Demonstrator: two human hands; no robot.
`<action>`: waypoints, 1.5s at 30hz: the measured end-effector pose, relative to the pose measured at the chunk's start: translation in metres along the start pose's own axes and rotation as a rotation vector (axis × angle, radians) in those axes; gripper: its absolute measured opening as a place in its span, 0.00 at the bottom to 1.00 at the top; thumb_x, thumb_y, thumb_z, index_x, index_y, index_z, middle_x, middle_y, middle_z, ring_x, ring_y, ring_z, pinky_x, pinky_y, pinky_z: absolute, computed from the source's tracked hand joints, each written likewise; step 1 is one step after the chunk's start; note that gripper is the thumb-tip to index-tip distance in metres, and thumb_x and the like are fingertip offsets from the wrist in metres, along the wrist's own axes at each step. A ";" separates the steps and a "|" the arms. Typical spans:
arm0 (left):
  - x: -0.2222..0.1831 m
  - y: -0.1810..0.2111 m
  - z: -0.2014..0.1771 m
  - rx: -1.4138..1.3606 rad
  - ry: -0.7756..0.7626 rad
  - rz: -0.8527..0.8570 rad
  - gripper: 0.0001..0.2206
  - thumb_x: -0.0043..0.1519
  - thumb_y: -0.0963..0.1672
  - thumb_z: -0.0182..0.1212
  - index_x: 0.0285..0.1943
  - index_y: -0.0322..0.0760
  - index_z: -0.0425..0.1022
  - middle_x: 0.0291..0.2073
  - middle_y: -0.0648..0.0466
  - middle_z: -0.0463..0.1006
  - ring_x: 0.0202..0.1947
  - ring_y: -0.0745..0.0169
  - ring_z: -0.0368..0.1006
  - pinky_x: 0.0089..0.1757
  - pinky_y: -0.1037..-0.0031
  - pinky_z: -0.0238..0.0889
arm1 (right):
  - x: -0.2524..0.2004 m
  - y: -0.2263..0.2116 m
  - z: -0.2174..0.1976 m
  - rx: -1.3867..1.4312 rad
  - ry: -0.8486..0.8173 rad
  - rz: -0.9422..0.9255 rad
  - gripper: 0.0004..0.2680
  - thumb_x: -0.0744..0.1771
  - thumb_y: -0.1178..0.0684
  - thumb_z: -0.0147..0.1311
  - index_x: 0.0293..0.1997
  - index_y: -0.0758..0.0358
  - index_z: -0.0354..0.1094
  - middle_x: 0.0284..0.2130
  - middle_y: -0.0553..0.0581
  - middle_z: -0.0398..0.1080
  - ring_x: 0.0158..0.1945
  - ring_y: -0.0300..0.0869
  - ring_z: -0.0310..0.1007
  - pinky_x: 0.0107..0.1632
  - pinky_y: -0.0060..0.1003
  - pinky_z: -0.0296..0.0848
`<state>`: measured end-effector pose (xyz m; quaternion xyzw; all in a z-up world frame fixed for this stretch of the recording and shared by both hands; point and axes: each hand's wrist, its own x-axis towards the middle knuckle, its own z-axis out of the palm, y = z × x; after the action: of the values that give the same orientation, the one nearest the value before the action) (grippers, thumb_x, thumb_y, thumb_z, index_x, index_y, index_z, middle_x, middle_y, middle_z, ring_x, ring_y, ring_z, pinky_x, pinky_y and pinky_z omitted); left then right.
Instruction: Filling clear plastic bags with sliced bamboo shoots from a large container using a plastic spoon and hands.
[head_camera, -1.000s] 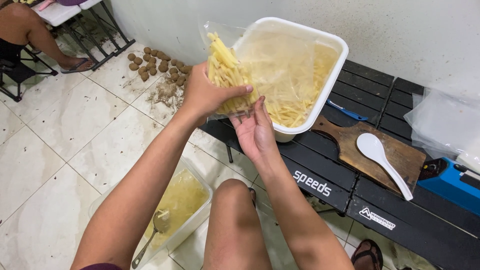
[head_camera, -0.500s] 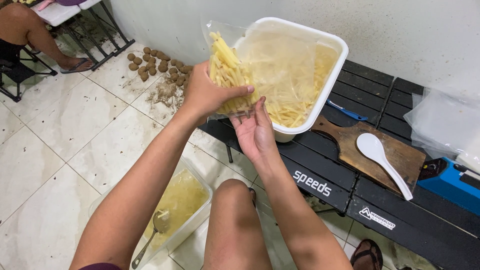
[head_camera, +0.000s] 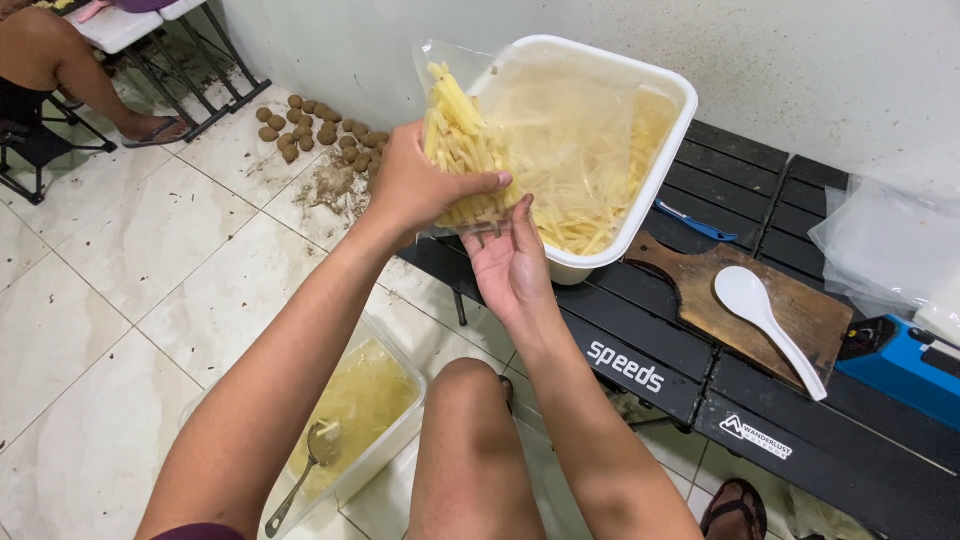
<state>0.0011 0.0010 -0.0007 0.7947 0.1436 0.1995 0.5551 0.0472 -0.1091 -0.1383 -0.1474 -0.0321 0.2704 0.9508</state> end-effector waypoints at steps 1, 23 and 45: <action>0.000 0.000 -0.001 0.011 -0.001 -0.004 0.28 0.38 0.43 0.85 0.48 0.31 0.79 0.39 0.43 0.86 0.44 0.44 0.84 0.42 0.61 0.76 | 0.000 0.000 -0.001 0.001 0.000 0.000 0.13 0.70 0.42 0.54 0.59 0.50 0.72 0.59 0.51 0.73 0.61 0.49 0.72 0.68 0.54 0.70; 0.003 0.005 0.004 0.053 -0.031 -0.019 0.29 0.38 0.42 0.85 0.50 0.30 0.79 0.39 0.42 0.85 0.44 0.41 0.83 0.41 0.58 0.77 | 0.003 0.001 -0.004 0.027 0.017 0.023 0.16 0.70 0.40 0.53 0.64 0.49 0.68 0.63 0.51 0.69 0.65 0.49 0.68 0.71 0.54 0.66; -0.027 -0.132 0.089 -1.270 0.137 -0.027 0.32 0.58 0.41 0.72 0.71 0.41 0.63 0.62 0.45 0.75 0.60 0.40 0.73 0.57 0.41 0.71 | -0.116 -0.159 0.024 -1.220 0.065 0.106 0.15 0.66 0.57 0.57 0.58 0.73 0.70 0.47 0.74 0.77 0.46 0.57 0.81 0.53 0.54 0.80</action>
<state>0.0193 -0.0395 -0.1556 0.2947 0.0423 0.2891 0.9099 0.0247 -0.2923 -0.0657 -0.6749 -0.1445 0.2457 0.6807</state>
